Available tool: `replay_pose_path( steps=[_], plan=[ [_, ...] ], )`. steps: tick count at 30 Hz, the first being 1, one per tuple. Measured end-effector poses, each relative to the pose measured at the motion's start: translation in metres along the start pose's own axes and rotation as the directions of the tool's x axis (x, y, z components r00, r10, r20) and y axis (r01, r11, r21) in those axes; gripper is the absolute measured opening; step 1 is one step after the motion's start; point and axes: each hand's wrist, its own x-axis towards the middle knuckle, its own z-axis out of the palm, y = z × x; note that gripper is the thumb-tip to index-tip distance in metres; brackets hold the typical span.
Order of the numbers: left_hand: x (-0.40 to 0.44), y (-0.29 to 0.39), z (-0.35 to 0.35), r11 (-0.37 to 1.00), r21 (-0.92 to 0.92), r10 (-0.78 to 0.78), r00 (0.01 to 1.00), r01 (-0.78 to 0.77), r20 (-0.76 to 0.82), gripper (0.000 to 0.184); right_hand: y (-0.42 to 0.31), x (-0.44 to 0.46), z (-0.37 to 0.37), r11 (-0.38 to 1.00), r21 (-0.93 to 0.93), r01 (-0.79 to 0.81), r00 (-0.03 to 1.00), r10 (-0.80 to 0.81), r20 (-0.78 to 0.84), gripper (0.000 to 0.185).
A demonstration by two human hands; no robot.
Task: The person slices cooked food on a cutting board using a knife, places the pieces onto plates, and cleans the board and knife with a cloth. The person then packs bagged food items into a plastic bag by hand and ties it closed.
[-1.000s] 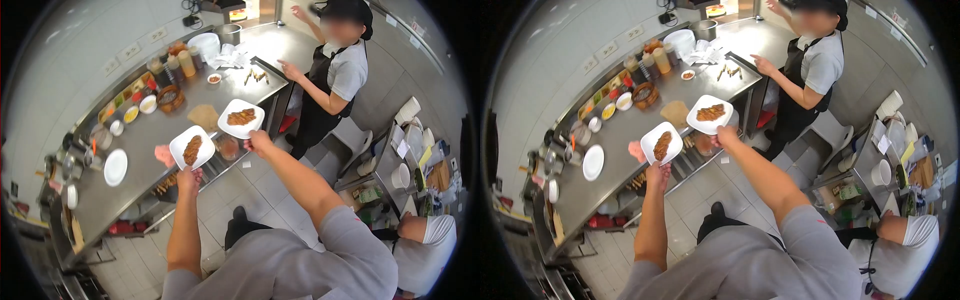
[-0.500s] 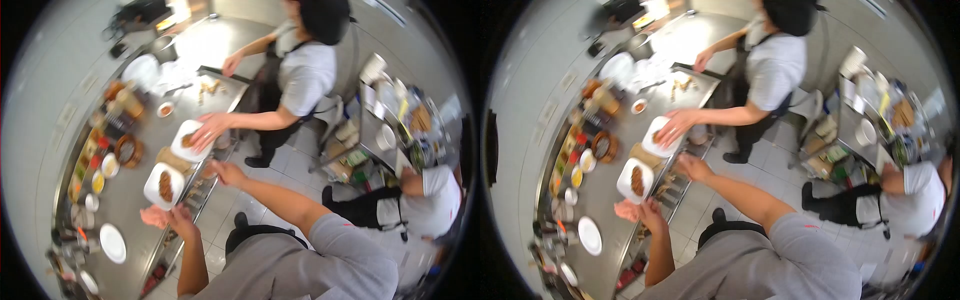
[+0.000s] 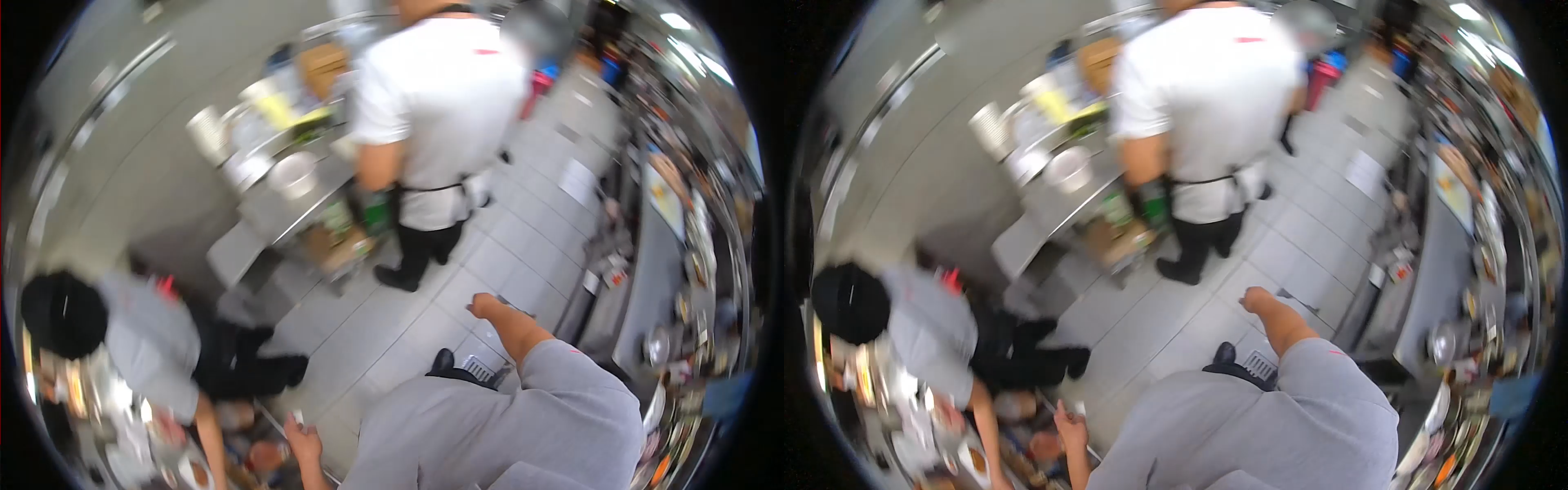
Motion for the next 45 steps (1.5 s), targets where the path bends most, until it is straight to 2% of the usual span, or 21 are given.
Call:
replay_pose_path(
  steps=[3, 6, 8, 10, 11, 13, 14, 16, 17, 18, 19, 21, 23, 27, 29, 30, 32, 34, 37, 43, 45],
  plan=[
    [0.054, 0.151, 0.093, 0.921, -0.31, 0.31, 0.924, -0.234, 0.223, 0.042, 0.089, -0.012, -0.01, 0.969, 0.21, -0.133, 0.99, 0.139, -0.014, 0.057],
    [0.045, 0.358, 0.172, 0.823, -0.466, 0.543, 0.695, -0.325, 0.472, 0.04, 0.145, -0.005, 0.016, 0.871, 0.459, -0.173, 0.983, 0.122, 0.139, 0.059],
    [0.014, 0.472, 0.215, 0.552, -0.639, 0.832, 0.309, -0.536, 0.46, 0.04, 0.14, -0.033, -0.004, 0.129, 0.863, -0.489, 0.858, 0.251, 0.449, 0.058],
    [-0.029, 0.567, 0.249, 0.171, -0.814, 0.914, -0.219, -0.554, 0.341, 0.042, 0.132, -0.056, -0.059, -0.296, 0.888, -0.352, 0.878, 0.224, 0.423, 0.053],
    [-0.062, 0.604, 0.256, 0.025, -0.882, 0.846, -0.46, -0.471, 0.269, 0.042, 0.147, -0.044, -0.069, -0.189, 0.943, -0.274, 0.927, 0.21, 0.311, 0.053],
    [-0.109, 0.646, 0.281, 0.023, -0.936, 0.687, -0.674, -0.352, 0.27, 0.045, 0.168, -0.038, -0.105, -0.102, 0.977, -0.187, 0.958, 0.202, 0.204, 0.052],
    [-0.121, 0.667, 0.295, 0.016, -0.94, 0.671, -0.693, -0.34, 0.262, 0.045, 0.17, -0.062, -0.145, -0.11, 0.993, -0.048, 0.965, 0.251, 0.074, 0.052],
    [-0.138, 0.705, 0.33, -0.033, -0.646, 0.574, -0.544, -0.762, 0.612, 0.052, 0.204, -0.058, -0.156, -0.117, 0.988, 0.099, 0.944, 0.324, -0.056, 0.053],
    [-0.135, 0.712, 0.361, -0.059, -0.442, 0.658, -0.367, -0.895, 0.657, 0.054, 0.239, -0.031, -0.127, 0.351, 0.898, 0.266, 0.903, 0.236, -0.36, 0.053],
    [-0.124, 0.721, 0.383, 0.016, -0.403, 0.752, -0.255, -0.915, 0.608, 0.056, 0.267, -0.018, -0.107, 0.727, 0.573, 0.379, 0.823, 0.019, -0.568, 0.053],
    [-0.104, 0.728, 0.405, 0.101, -0.374, 0.827, -0.131, -0.922, 0.546, 0.059, 0.276, -0.027, -0.104, 0.675, 0.737, -0.016, 0.893, 0.341, -0.293, 0.055],
    [-0.056, 0.742, 0.446, 0.306, -0.307, 0.763, 0.039, -0.901, 0.646, 0.067, 0.321, -0.036, -0.08, 0.711, 0.69, -0.132, 0.919, 0.348, -0.183, 0.056],
    [-0.008, 0.744, 0.489, 0.389, -0.229, 0.641, 0.084, -0.892, 0.763, 0.074, 0.375, -0.032, -0.055, 0.739, 0.616, -0.273, 0.94, 0.34, 0.008, 0.055],
    [0.062, 0.761, 0.573, 0.465, -0.291, 0.306, -0.157, -0.836, 0.939, 0.084, 0.458, -0.062, 0.012, 0.461, 0.724, -0.513, 0.725, 0.685, 0.077, 0.053],
    [0.074, 0.787, 0.62, 0.467, -0.216, 0.194, -0.139, -0.858, 0.971, 0.088, 0.481, -0.098, 0.041, 0.397, 0.641, -0.657, 0.626, 0.761, 0.171, 0.044],
    [0.075, 0.808, 0.644, 0.423, -0.185, 0.165, -0.126, -0.887, 0.978, 0.089, 0.501, -0.108, 0.05, 0.471, 0.453, -0.757, 0.653, 0.574, 0.494, 0.043],
    [0.071, 0.868, 0.694, 0.42, -0.23, 0.148, -0.184, -0.878, 0.972, 0.087, 0.509, -0.135, 0.102, 0.419, 0.43, -0.8, 0.596, 0.641, 0.484, 0.042],
    [0.055, 0.946, 0.744, 0.35, -0.384, 0.294, -0.289, -0.855, 0.911, 0.084, 0.51, -0.163, 0.085, 0.151, 0.445, -0.883, 0.425, 0.662, 0.617, 0.048],
    [-0.007, 1.077, 0.764, 0.335, -0.443, 0.507, -0.237, -0.831, 0.828, 0.071, 0.504, -0.164, 0.067, -0.141, 0.491, -0.86, 0.245, 0.729, 0.639, 0.053],
    [-0.124, 1.235, 0.848, 0.37, -0.715, 0.562, -0.47, -0.593, 0.681, 0.071, 0.517, -0.087, 0.079, -0.056, 0.499, -0.865, 0.306, 0.729, 0.612, 0.053],
    [-0.153, 1.269, 0.879, 0.313, -0.732, 0.404, -0.613, -0.605, 0.679, 0.075, 0.541, -0.051, 0.085, -0.036, 0.496, -0.868, 0.312, 0.736, 0.6, 0.052]
  ],
)
